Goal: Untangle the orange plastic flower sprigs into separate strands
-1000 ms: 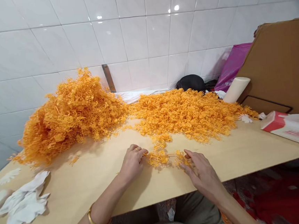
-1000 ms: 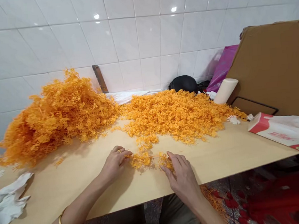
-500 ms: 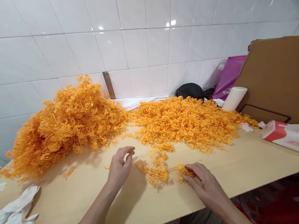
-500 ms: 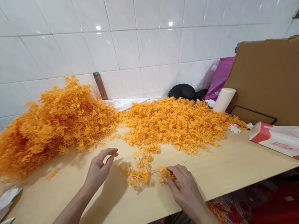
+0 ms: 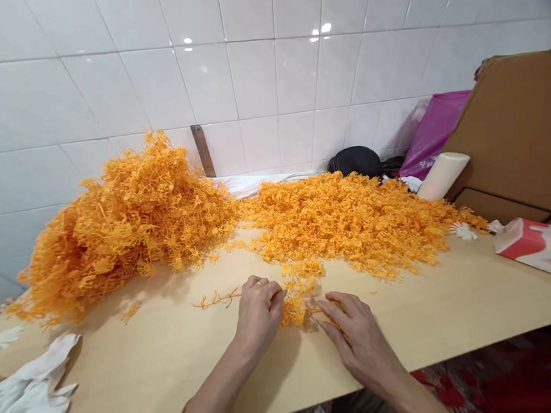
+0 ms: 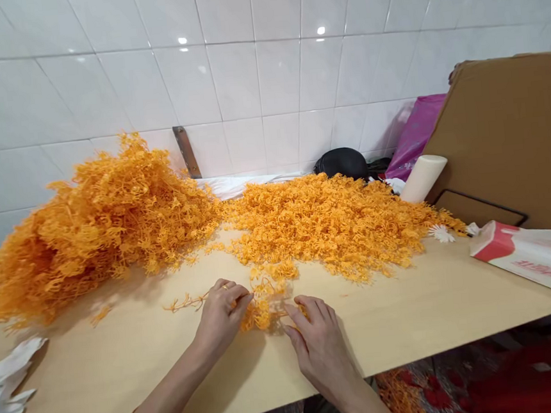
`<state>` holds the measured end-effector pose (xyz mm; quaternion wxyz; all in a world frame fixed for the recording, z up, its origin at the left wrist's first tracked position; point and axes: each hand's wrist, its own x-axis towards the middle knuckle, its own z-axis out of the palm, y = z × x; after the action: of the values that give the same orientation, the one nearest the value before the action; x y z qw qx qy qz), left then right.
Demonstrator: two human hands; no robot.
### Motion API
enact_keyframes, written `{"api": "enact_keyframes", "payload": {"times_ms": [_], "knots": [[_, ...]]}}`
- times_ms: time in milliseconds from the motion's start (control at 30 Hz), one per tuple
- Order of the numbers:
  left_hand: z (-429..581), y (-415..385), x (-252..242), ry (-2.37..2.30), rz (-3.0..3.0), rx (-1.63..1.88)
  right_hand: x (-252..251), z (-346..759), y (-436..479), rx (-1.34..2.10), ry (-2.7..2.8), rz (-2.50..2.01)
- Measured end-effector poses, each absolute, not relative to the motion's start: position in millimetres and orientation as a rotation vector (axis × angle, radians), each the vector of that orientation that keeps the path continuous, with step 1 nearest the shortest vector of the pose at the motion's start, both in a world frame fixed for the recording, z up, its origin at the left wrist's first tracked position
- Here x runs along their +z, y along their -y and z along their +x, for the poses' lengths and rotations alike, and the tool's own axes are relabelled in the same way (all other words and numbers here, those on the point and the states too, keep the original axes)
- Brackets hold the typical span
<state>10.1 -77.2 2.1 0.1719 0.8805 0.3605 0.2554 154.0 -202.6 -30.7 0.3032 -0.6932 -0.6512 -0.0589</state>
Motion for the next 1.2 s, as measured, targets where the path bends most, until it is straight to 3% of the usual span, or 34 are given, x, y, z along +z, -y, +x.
{"api": "enact_keyframes", "payload": {"times_ms": [267, 400, 500, 633, 800, 1000, 1200], "knots": [[-7, 41, 11, -0.907, 2.428, 0.86, 13, 159, 159, -0.04, 1.54, -1.628], [-10, 24, 23, -0.736, 2.55, 0.765, 39, 164, 114, 0.23, 1.516, -1.535], [-13, 17, 22, -0.707, 2.604, 0.756, 38, 163, 85, 0.524, 1.57, -1.501], [-21, 14, 18, -0.795, 2.593, 1.028, 22, 157, 63, 0.69, 1.547, -1.408], [-19, 39, 40, -1.014, 2.006, 1.41, 10, 148, 54, 0.715, 1.293, -1.318], [16, 82, 27, -0.771, 1.018, 0.894, 17, 138, 54, 0.83, 1.172, -1.216], [18, 88, 2, -0.83, 0.719, 0.917, 18, 132, 65, 0.824, 1.209, -1.268]]}}
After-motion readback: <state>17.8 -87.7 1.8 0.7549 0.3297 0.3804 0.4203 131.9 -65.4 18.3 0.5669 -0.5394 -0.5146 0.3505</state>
